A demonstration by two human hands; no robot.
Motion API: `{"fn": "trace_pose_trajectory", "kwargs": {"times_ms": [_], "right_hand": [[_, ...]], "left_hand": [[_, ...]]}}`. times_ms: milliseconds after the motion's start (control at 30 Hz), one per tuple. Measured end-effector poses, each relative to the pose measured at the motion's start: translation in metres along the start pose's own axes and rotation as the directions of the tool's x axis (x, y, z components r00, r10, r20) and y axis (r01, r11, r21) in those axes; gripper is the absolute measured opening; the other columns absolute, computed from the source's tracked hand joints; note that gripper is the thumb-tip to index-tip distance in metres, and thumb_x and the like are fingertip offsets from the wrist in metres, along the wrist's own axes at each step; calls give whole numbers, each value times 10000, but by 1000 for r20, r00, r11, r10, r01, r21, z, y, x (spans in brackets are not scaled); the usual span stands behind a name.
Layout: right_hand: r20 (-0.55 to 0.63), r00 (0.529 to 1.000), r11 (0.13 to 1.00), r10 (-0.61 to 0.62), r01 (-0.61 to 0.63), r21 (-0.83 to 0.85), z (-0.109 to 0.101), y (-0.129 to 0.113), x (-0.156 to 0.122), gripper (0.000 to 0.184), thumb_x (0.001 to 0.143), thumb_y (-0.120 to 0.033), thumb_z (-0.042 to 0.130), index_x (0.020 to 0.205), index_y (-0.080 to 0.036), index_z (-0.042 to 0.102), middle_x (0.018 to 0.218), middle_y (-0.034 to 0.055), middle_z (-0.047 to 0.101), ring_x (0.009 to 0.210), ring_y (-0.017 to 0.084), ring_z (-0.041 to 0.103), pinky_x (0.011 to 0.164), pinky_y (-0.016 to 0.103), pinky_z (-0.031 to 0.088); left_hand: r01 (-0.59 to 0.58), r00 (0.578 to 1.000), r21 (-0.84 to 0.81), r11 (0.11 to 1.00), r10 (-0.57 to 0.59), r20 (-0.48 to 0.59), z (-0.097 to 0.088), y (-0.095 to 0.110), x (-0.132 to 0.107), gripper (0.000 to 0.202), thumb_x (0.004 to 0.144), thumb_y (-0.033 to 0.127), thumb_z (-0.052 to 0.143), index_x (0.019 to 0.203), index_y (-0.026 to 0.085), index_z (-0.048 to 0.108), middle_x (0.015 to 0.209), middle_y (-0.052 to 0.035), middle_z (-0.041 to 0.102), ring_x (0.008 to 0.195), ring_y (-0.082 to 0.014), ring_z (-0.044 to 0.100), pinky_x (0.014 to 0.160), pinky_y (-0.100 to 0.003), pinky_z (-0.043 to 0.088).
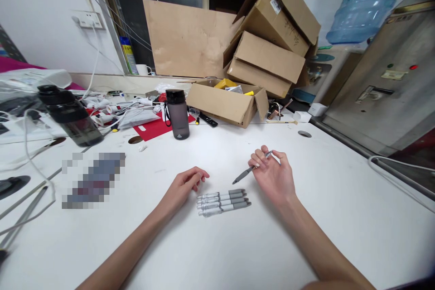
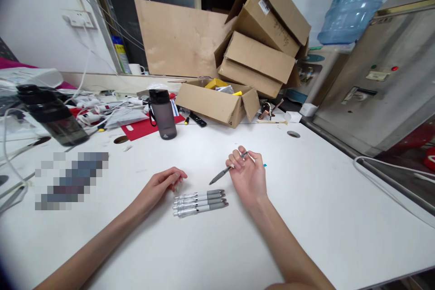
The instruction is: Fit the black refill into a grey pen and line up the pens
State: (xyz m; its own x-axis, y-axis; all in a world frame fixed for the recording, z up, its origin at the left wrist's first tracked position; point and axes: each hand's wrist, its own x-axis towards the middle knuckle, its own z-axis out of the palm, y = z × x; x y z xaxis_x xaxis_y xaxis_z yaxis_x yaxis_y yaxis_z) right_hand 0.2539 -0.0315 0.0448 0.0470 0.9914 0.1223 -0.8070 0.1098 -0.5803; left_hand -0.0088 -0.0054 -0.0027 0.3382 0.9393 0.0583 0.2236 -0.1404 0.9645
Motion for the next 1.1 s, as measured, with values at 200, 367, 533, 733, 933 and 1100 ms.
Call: {"fn": "trace_pose_trajectory", "kwargs": {"times_ms": [200,367,533,733,933,1100], "right_hand": [[9,1000,1000,-3,3,22,1,0,0,76,881,-203,496,806,-221,496,694,-47,201,581,140,279,578,269,409],[18,1000,996,10,-12,94,0,0,0,61,870,-175,502,822,-210,511,691,-49,206,584,126,295,583,246,419],[11,1000,986,7,-9,164,1,0,0,65,894,-209,510,830,-199,516,696,-52,227,590,117,315,595,242,439],[-4,1000,991,18,-18,135,3,0,0,76,856,-151,494,810,-207,515,683,-48,214,576,127,299,559,239,417],[1,1000,990,19,-19,143,2,0,0,92,872,-165,479,799,-196,526,686,-48,205,583,125,292,573,237,422],[7,1000,995,-12,11,96,2,0,-1,146,890,-184,468,750,-202,504,693,-45,189,584,131,279,569,241,414]], "left_hand": [[6,1000,2,1000,-6,3,1,1,0,335,982,455,523,936,207,743,884,-19,652,741,-160,532,733,-267,446],[5,1000,11,1000,-5,11,1,2,-1,336,986,455,514,942,208,737,875,-18,647,745,-164,534,736,-266,443],[9,1000,27,1000,-9,11,1,1,0,342,985,452,503,952,203,735,884,-26,640,751,-172,526,742,-276,442],[3,1000,10,1000,-3,7,1,1,0,330,978,446,517,941,212,747,876,-25,644,749,-168,525,733,-278,444],[0,1000,15,1000,-1,26,0,-2,0,329,991,446,509,949,221,745,868,-18,638,760,-170,519,739,-275,429],[0,999,3,1000,-1,35,0,-2,1,325,989,445,512,946,216,739,871,-18,630,759,-168,513,744,-279,422]]}}
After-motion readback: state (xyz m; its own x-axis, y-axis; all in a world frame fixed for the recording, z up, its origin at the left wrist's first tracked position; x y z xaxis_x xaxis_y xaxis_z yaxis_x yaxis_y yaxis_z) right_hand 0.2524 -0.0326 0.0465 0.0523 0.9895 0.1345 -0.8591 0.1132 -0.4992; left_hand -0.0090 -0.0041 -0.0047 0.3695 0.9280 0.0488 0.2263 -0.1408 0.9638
